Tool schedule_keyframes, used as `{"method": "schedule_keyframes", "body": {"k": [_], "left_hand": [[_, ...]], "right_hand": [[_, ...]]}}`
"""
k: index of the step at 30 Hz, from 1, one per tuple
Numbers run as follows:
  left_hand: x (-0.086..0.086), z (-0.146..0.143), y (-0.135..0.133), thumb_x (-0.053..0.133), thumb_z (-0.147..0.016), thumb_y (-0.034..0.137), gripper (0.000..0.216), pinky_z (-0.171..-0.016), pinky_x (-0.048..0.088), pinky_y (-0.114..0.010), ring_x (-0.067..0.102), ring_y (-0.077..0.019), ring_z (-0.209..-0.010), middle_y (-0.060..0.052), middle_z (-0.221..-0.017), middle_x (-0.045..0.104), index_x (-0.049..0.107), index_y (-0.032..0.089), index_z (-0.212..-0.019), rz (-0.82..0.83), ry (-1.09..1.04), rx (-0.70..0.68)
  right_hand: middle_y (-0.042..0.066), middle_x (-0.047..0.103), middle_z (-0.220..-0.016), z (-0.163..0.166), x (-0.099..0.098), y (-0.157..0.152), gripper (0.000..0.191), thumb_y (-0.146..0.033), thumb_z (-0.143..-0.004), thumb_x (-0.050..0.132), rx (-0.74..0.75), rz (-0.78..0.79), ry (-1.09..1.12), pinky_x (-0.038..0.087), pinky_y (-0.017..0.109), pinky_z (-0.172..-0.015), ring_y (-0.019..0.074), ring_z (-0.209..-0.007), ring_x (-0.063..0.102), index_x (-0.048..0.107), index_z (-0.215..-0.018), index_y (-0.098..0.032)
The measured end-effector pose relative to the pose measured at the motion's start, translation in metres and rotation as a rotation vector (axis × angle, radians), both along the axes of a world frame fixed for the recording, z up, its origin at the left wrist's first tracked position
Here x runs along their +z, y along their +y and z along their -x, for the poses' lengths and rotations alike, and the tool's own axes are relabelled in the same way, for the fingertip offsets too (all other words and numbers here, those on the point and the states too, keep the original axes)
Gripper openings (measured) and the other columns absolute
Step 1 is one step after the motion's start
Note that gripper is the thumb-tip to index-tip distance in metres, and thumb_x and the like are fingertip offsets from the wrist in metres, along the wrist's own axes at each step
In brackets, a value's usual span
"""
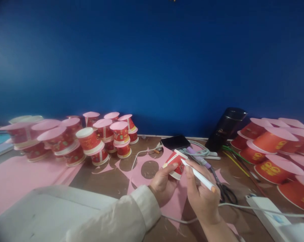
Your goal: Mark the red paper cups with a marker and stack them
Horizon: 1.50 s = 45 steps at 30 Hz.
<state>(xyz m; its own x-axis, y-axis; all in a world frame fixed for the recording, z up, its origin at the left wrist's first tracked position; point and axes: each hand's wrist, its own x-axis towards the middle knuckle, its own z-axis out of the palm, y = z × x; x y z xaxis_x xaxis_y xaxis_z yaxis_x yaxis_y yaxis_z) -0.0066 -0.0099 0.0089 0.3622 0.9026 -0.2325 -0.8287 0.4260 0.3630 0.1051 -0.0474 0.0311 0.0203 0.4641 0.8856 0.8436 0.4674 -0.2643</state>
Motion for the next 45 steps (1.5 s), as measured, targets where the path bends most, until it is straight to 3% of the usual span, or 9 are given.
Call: {"method": "schedule_keyframes", "body": {"k": [11, 21, 28, 45], "left_hand": [[0.0004, 0.0, -0.0016, 0.093, -0.057, 0.019, 0.041, -0.101, 0.048, -0.032, 0.069, -0.0218, -0.099, -0.01, -0.101, 0.078, 0.081, 0.013, -0.095, -0.042, 0.009, 0.007], [0.0069, 0.0019, -0.0067, 0.093, -0.058, 0.023, 0.042, -0.101, 0.045, -0.034, 0.068, -0.0219, -0.096, -0.009, -0.099, 0.078, 0.081, 0.014, -0.097, -0.124, 0.056, 0.014], [0.0079, 0.0035, -0.0075, 0.094, -0.056, 0.024, 0.043, -0.093, 0.045, -0.032, 0.066, -0.0196, -0.088, -0.008, -0.093, 0.077, 0.08, 0.014, -0.095, -0.105, 0.096, 0.007], [0.0071, 0.0043, -0.007, 0.093, -0.056, 0.023, 0.036, -0.094, 0.047, -0.033, 0.066, -0.0196, -0.087, -0.007, -0.089, 0.075, 0.078, 0.014, -0.087, -0.093, 0.092, 0.038]], "right_hand": [[0.008, 0.074, -0.103, 0.0012, 0.0008, 0.0021, 0.016, -0.018, -0.099, 0.061, 0.023, -0.054, -0.061, 0.053, 0.032, -0.09, 0.0196, -0.095, 0.071, 0.07, -0.112, -0.015], [0.008, 0.074, -0.102, -0.0015, -0.0024, 0.0049, 0.015, -0.021, -0.1, 0.06, -0.026, -0.052, -0.082, 0.053, 0.032, -0.09, 0.0205, -0.094, 0.071, 0.071, -0.109, -0.015], [0.009, 0.075, -0.099, -0.0029, -0.0005, 0.0052, 0.017, -0.024, -0.101, 0.057, -0.039, -0.039, -0.126, 0.053, 0.033, -0.088, 0.0216, -0.091, 0.071, 0.071, -0.106, -0.015], [0.009, 0.075, -0.095, 0.0015, -0.0043, 0.0031, 0.02, -0.029, -0.102, 0.055, -0.065, -0.006, -0.144, 0.056, 0.031, -0.088, 0.0216, -0.091, 0.073, 0.072, -0.103, -0.017]]}}
